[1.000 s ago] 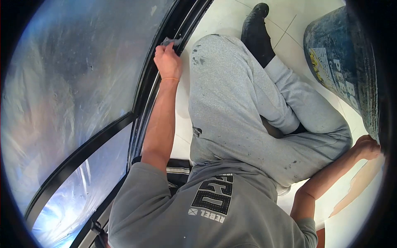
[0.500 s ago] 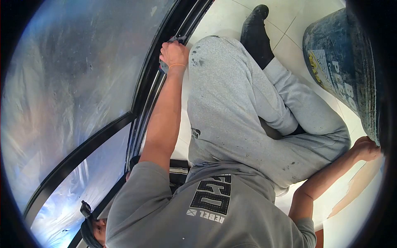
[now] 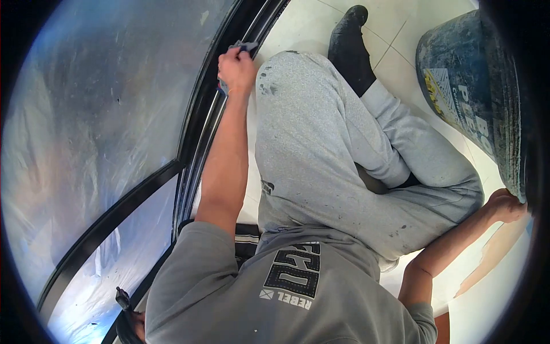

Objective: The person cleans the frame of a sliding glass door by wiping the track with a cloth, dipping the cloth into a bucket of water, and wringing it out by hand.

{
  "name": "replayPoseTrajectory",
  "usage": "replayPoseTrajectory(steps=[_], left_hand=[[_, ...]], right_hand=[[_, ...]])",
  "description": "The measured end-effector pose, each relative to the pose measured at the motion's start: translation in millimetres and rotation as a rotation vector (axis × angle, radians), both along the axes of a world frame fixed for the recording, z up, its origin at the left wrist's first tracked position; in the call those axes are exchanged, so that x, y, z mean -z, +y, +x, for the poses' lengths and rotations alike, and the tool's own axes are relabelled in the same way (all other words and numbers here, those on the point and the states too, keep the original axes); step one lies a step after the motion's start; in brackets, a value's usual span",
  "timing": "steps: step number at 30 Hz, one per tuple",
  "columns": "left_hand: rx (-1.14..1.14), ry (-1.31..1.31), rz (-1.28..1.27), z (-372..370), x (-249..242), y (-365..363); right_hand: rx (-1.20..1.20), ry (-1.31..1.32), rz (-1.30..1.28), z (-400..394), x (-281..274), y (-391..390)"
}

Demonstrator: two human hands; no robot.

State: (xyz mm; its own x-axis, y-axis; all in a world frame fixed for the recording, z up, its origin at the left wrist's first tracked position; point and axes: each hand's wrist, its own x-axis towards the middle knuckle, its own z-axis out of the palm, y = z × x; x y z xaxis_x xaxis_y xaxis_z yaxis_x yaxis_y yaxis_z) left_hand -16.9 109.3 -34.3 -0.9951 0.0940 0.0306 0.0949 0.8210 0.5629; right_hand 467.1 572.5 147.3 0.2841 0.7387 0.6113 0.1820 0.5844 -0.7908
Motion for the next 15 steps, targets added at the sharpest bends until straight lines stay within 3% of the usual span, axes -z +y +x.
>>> replayPoseTrajectory(steps=[1,2,4,7,9,15], left_hand=[[-0.017,-0.011,0.169,0.6,-6.4,-2.5],[0.021,0.256,0.107,10.5,-11.4,-8.0],[-0.029,0.405,0.215,14.0,-17.5,-18.1],[0.051,0.496,0.033,24.6,-42.3,-18.9],[0.139,0.465,-0.013,23.9,-40.4,-18.2],[0.431,0.269,-0.325,4.3,-24.7,-9.4]], right_hand=[[0.014,-0.003,0.005,10.3,4.9,7.6],[0.029,-0.009,0.009,23.5,10.2,15.7],[0.051,-0.023,0.017,45.3,19.0,30.1],[0.009,-0.038,0.017,32.9,19.0,29.0],[-0.077,-0.061,0.023,12.9,5.1,16.3],[0.06,-0.087,0.013,17.7,7.7,12.9]])
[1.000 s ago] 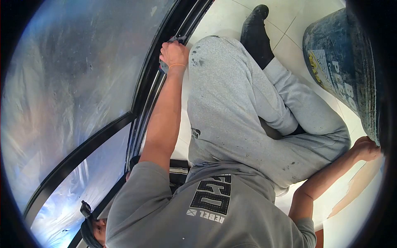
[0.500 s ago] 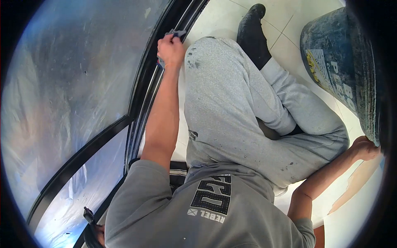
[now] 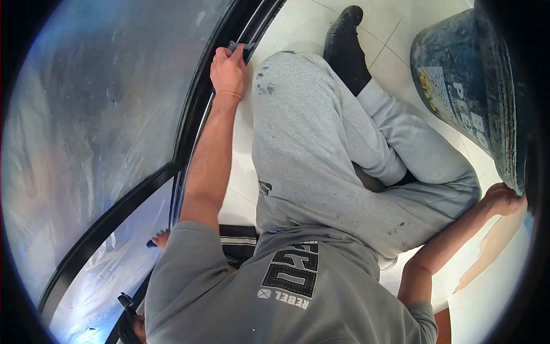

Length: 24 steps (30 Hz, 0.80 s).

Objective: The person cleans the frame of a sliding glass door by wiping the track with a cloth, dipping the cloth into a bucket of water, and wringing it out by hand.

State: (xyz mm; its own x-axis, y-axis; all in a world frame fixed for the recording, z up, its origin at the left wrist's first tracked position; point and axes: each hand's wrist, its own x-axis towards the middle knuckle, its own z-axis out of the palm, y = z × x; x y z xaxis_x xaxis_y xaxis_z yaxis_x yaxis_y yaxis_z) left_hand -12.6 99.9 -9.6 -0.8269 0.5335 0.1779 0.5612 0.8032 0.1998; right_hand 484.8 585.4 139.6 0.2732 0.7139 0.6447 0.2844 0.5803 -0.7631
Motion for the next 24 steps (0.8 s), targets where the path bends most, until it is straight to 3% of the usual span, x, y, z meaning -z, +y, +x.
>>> replayPoseTrajectory(steps=[5,8,14,18,21,24], left_hand=[[-0.029,-0.155,-0.367,-4.9,-21.0,17.5],[0.004,-0.189,-0.435,-10.5,-17.8,19.6],[-0.066,-0.366,-0.322,-20.5,-30.1,15.0],[-0.126,-0.138,0.035,-3.7,-27.5,-22.0],[-0.131,-0.029,0.091,5.2,-26.5,-31.5],[-0.134,-0.123,-0.067,8.2,-23.7,-24.3]], right_hand=[[-0.008,-0.03,-0.047,-15.0,-6.2,-15.6],[-0.033,-0.014,-0.033,-21.8,-9.0,-19.8],[-0.068,0.026,-0.017,-21.9,-10.2,-19.6],[-0.081,0.038,-0.013,-18.6,-8.5,-18.1],[-0.104,0.05,-0.023,-20.4,-5.8,-17.1],[-0.126,0.057,-0.019,-19.7,-6.3,-16.5]])
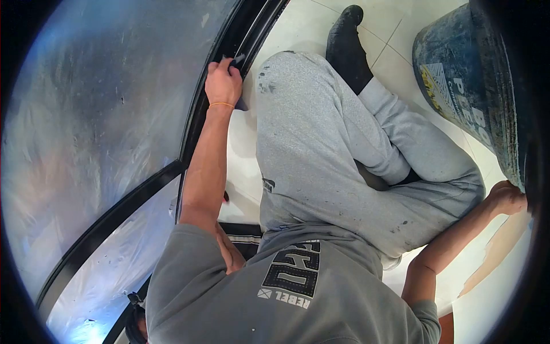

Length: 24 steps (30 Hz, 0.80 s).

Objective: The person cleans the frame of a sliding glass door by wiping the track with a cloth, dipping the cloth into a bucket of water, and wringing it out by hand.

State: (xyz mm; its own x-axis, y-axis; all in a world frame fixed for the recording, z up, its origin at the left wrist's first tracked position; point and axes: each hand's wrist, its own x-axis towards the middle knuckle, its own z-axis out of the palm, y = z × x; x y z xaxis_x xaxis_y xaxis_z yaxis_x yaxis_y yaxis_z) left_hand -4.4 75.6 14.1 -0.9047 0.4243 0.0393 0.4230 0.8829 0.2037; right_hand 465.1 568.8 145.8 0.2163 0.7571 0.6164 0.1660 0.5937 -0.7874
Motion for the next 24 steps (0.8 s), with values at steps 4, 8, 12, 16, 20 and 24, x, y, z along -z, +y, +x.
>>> replayPoseTrajectory(steps=[4,8,12,16,20,24], left_hand=[[0.031,-0.158,-0.139,-1.1,7.7,16.4],[-0.051,-0.26,-0.24,-4.5,14.7,26.4],[-0.238,-0.284,-0.24,-1.1,13.8,39.6],[-0.228,-0.212,-0.071,-3.0,34.3,34.9],[-0.094,-0.182,0.327,3.3,34.9,18.4],[-0.197,-0.011,0.414,19.3,23.2,22.4]], right_hand=[[-0.066,0.029,0.011,3.5,0.1,5.2],[0.045,0.001,-0.028,5.1,0.2,1.1],[-0.019,-0.011,0.005,3.2,1.3,0.7],[0.02,-0.017,-0.008,2.4,-0.2,-0.8],[0.043,-0.027,-0.013,2.6,-1.0,-0.4],[0.056,-0.034,-0.014,3.7,-0.6,-0.5]])
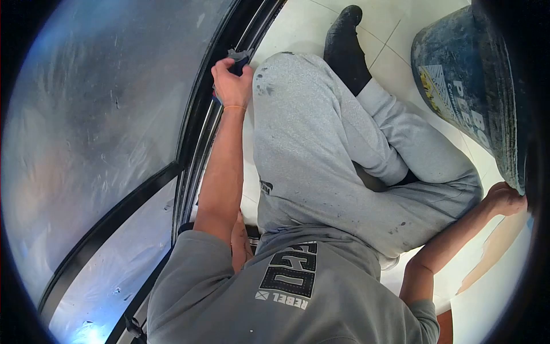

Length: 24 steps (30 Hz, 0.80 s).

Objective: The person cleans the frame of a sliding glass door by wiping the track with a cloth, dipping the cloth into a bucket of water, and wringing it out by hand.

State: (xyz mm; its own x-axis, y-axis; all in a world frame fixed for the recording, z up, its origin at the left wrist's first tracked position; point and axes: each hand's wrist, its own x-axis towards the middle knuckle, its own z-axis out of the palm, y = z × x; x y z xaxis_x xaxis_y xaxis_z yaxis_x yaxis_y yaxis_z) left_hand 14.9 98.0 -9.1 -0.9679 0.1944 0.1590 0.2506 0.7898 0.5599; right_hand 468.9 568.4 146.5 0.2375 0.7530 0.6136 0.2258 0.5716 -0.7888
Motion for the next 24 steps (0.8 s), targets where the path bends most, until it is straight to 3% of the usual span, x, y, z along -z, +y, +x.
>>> replayPoseTrajectory(steps=[2,5,19,22,24], left_hand=[[-0.108,0.114,-0.079,4.1,-4.7,11.0],[0.026,0.008,-0.15,-6.7,2.7,0.2],[0.195,0.009,-0.058,-14.9,5.8,-9.7],[0.205,-0.096,-0.141,-21.3,2.8,-14.1],[0.168,-0.063,-0.378,-10.1,-3.5,-10.1]], right_hand=[[-0.004,-0.002,-0.005,-2.2,1.1,0.1],[-0.001,0.006,-0.007,-3.4,-1.2,0.7],[0.022,-0.005,-0.016,0.4,-1.5,-0.6],[0.024,-0.008,-0.021,-0.4,0.0,-0.4],[0.027,-0.007,-0.026,-0.1,0.3,-0.1]])
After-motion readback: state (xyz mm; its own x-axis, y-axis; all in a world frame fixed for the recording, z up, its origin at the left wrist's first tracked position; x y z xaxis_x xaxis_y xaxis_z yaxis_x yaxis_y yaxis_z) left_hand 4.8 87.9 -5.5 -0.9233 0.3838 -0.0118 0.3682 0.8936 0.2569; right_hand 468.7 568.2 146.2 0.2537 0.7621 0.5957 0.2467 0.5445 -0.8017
